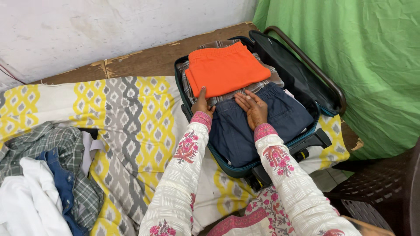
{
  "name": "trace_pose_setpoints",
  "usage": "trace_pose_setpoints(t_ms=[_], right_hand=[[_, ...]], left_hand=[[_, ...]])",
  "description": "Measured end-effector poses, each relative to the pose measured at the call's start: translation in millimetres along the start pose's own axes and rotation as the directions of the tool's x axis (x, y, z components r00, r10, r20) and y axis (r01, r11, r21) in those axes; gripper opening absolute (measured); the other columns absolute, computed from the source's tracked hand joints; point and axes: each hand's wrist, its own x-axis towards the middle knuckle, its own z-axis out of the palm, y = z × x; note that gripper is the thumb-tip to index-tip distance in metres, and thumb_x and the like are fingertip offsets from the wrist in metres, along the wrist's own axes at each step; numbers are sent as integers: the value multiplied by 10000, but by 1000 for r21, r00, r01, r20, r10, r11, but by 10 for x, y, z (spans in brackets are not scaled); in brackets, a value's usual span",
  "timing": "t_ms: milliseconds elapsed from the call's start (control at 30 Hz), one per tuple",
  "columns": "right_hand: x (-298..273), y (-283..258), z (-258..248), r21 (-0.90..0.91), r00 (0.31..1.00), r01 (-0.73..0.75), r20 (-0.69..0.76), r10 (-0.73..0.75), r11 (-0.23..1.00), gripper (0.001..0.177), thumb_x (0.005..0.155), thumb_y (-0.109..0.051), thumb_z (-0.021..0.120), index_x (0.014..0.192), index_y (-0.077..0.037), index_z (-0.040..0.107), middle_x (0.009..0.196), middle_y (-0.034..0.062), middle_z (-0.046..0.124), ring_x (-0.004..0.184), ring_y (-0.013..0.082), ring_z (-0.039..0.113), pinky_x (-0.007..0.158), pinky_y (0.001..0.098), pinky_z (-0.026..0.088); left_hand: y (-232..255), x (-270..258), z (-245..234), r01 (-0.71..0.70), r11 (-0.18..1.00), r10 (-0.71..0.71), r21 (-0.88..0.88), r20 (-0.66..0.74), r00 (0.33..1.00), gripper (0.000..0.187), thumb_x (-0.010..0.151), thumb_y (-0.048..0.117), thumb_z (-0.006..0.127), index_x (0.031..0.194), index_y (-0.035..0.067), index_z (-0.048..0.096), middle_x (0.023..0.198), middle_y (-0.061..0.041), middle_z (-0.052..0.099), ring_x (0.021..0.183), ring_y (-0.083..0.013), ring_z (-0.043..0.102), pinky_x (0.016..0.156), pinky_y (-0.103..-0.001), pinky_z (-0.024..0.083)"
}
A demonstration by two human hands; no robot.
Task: The person folds a white shirt, orange pants, and blue pants and places them into a suitcase on a bed.
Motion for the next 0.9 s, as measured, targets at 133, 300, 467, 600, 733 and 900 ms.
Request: trace_pose_setpoints(t_ms=[133, 300, 467, 600, 733, 900], right_hand=[[-27, -19, 5, -21, 1000, -2, -6, 2, 1000, 442, 1023, -57, 526, 1397, 160, 432, 1278, 350, 628, 1182, 415, 683, 1037, 443, 587], [-18, -40, 16, -17, 1000, -8, -5, 8, 1000, 499, 1050, -155, 523, 1427, 152, 409, 1275, 353, 627, 1174, 410, 684, 1028, 442, 588], [21, -40, -112, 130, 998, -63, 29, 59, 990, 881, 1004, -556, 472, 1481, 164, 297, 1383, 404, 520, 1306, 460, 583, 1110, 504, 516], [75, -65, -163, 285, 995, -101, 50, 90, 953, 1164, 852, -793, 504, 1506, 132, 234, 1484, 409, 411, 1415, 501, 465, 1159, 553, 451], [16, -85, -302, 416, 984, -130, 168, 64, 900, 1287, 724, -862, 592, 1522, 103, 292, 1560, 282, 414, 1437, 436, 462, 1142, 537, 452], [14, -155, -386, 679, 985, -169, 135, 105, 714, 1204, 771, -839, 648, 1553, 48, 416, 1593, 183, 505, 1428, 352, 513, 1190, 475, 424]], left_hand=[[-32, -44, 83, -197, 979, 197, 58, 14, 980, 484, 810, 423, 826, 862, -39, 695, 706, -89, 642, 493, -161, 486, 467, -339, 437], [-85, -104, 172, -485, 827, 496, 285, 39, 868, 441, 853, 374, 773, 716, -30, 661, 634, -134, 642, 461, -180, 547, 436, -327, 434], [-436, -294, 18, -540, 837, 519, 90, 180, 835, 337, 857, 243, 795, 707, -10, 631, 663, -101, 646, 516, -153, 581, 466, -286, 487], [-511, -623, -269, -495, 868, 476, 34, 221, 851, 289, 861, 182, 801, 717, -1, 630, 672, -73, 645, 534, -130, 575, 488, -277, 510], [-494, -846, -722, -404, 915, 383, 19, 280, 880, 263, 866, 196, 804, 758, 23, 637, 666, -46, 605, 544, -119, 562, 525, -280, 528], [-423, -968, -1246, -393, 915, 347, 90, 321, 881, 256, 853, 189, 808, 757, 19, 642, 649, -45, 583, 531, -126, 527, 536, -288, 535]])
